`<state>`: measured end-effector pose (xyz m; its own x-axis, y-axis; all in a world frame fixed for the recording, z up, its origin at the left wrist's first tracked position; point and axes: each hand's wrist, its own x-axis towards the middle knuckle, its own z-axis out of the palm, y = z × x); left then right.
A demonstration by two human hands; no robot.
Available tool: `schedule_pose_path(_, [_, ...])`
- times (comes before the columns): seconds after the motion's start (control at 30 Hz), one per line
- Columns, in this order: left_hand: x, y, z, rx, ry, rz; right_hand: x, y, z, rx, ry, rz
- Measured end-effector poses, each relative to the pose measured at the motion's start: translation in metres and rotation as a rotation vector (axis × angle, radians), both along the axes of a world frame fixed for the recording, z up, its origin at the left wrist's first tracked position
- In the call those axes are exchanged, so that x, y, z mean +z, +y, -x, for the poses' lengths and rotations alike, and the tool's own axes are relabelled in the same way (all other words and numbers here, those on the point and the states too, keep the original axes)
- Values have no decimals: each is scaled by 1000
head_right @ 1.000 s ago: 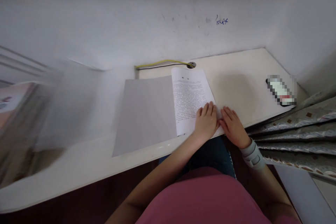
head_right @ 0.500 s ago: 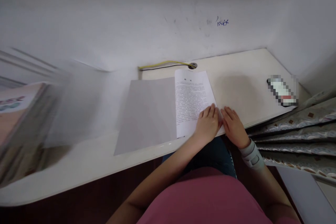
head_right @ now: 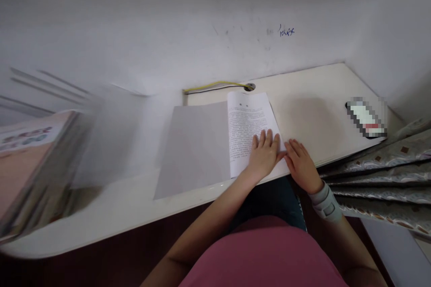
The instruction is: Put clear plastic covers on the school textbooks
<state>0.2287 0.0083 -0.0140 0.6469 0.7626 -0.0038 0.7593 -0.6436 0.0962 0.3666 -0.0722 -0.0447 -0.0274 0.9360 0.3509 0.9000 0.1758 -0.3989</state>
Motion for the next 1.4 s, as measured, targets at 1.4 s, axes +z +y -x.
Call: schedule_pose_path(1.4, [32, 48, 12, -182, 202, 130, 8, -21, -19, -67, -295, 122])
